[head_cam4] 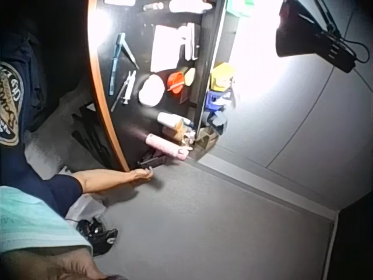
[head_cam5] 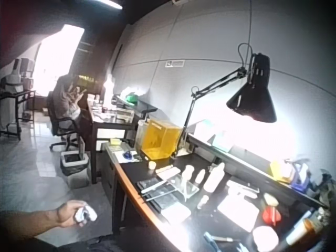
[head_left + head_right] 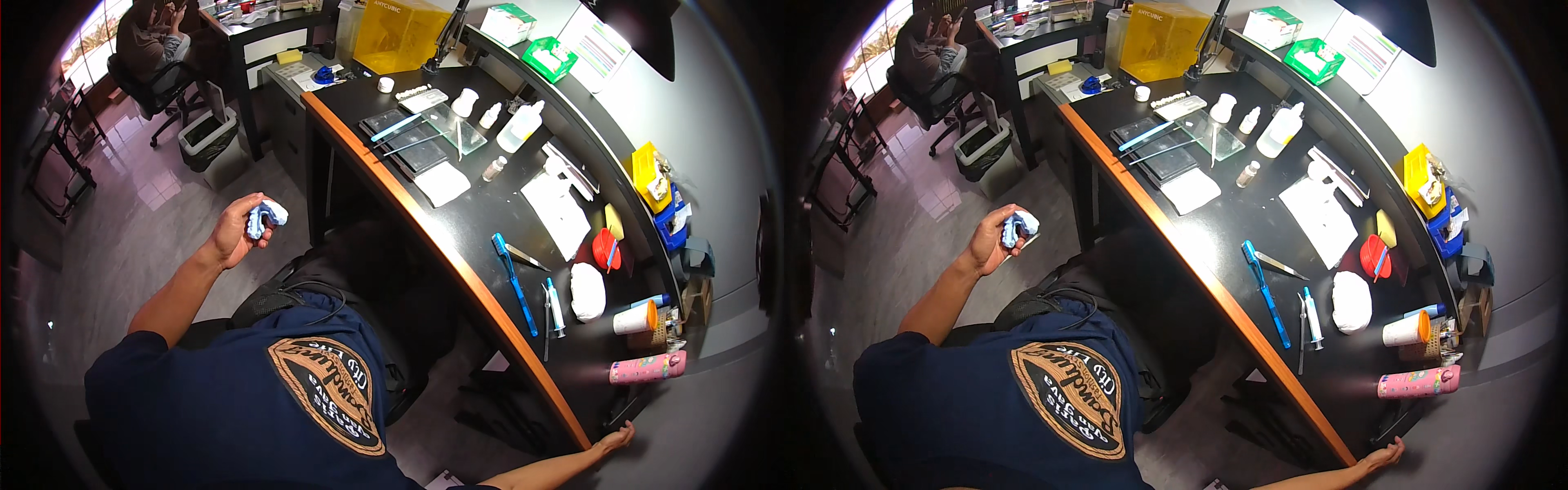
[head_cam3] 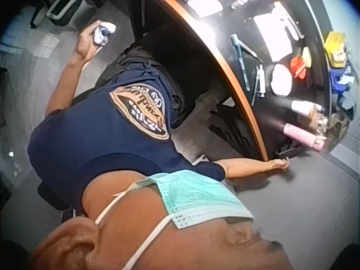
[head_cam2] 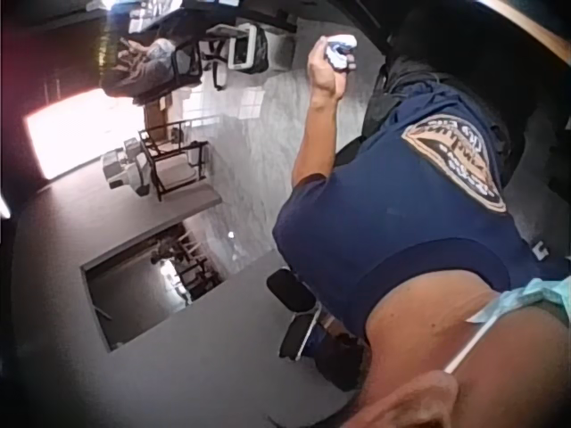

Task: The person cleans a dental cast using a toothbrush and a metal carving tool to scrape and brush material away, then sets the tools down on the desk and holds the cast.

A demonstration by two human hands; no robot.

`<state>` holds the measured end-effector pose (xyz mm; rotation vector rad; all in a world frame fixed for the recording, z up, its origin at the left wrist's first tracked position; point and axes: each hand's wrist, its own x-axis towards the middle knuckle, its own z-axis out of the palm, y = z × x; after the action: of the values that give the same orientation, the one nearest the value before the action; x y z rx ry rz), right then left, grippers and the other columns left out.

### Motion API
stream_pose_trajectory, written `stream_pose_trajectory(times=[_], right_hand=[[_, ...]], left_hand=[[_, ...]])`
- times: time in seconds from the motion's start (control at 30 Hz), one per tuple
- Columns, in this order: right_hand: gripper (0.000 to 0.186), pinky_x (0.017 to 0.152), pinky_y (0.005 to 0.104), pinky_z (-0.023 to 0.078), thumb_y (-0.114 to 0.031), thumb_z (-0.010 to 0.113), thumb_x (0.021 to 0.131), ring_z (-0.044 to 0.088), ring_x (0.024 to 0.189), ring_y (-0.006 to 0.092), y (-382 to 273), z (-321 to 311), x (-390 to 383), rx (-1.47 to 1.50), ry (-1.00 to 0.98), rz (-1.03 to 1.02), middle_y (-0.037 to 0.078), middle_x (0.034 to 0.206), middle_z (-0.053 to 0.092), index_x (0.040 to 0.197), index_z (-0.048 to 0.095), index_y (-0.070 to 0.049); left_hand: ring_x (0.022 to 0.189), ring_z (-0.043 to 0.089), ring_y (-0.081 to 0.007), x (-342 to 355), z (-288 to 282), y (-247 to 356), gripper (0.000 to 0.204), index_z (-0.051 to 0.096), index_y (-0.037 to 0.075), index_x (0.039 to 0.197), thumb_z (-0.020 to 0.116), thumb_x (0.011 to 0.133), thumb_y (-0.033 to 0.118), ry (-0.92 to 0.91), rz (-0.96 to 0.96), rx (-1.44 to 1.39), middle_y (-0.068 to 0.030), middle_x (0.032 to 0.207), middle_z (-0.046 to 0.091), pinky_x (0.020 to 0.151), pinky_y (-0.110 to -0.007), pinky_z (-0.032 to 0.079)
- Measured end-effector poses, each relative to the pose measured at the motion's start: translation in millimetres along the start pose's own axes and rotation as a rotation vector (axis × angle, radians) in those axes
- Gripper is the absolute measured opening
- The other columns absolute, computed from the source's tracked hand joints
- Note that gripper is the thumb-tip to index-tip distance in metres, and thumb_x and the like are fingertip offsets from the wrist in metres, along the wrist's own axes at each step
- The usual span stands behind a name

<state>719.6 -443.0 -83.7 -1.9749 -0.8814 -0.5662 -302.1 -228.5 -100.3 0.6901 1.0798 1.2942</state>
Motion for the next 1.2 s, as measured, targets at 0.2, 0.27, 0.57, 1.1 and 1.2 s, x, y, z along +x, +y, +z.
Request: stream_pose_trajectory(times=[0.2,0.27,0.57,1.1,1.2], right_hand=[[0.055,0.111,0.0397,0.036,-0.015,0.040,0.077,0.058,0.122,0.0332,-36.0,30.3,-11.3,0.169,0.002,-0.110,0.020,0.125,0.068,0.118,0.071,0.006],[0.056,0.113,0.0399,0.035,-0.015,0.040,0.076,0.057,0.125,0.0332,-30.6,11.2,-11.8,0.110,-0.010,-0.136,0.020,0.126,0.068,0.118,0.071,0.006],[0.059,0.113,0.0402,0.033,-0.016,0.043,0.073,0.056,0.124,0.0324,-9.3,10.1,-7.6,0.187,0.033,-0.166,0.020,0.133,0.064,0.121,0.070,0.005],[0.060,0.112,0.0396,0.033,-0.018,0.042,0.076,0.053,0.126,0.0322,3.3,14.1,-3.1,0.195,0.030,-0.029,0.021,0.138,0.061,0.126,0.067,0.004],[0.054,0.108,0.0390,0.035,-0.019,0.041,0.078,0.056,0.120,0.0328,1.2,16.8,-5.0,0.142,0.025,0.057,0.021,0.129,0.065,0.118,0.068,0.006]], left_hand=[[0.064,0.058,-0.0122,-13.5,1.6,3.1,0.031,0.062,0.009,0.106,0.047,0.104,0.036,0.052,0.013,0.014,-0.0055,0.081,0.064,0.053,-0.027,0.046],[0.065,0.058,-0.0130,-7.1,3.0,2.5,0.031,0.062,0.008,0.105,0.046,0.104,0.034,0.032,0.004,0.014,-0.0059,0.080,0.063,0.055,-0.028,0.046],[0.064,0.058,-0.0132,-4.0,3.1,2.1,0.031,0.061,0.008,0.105,0.045,0.104,0.034,0.021,-0.003,0.018,-0.0058,0.080,0.063,0.054,-0.028,0.046],[0.064,0.058,-0.0137,-4.1,-1.1,0.8,0.029,0.061,0.009,0.104,0.046,0.104,0.033,0.025,0.011,0.013,-0.0058,0.080,0.063,0.054,-0.029,0.045],[0.064,0.059,-0.0137,-4.8,-1.7,0.6,0.029,0.060,0.009,0.105,0.046,0.104,0.034,0.021,0.017,0.020,-0.0057,0.079,0.063,0.054,-0.029,0.045]])
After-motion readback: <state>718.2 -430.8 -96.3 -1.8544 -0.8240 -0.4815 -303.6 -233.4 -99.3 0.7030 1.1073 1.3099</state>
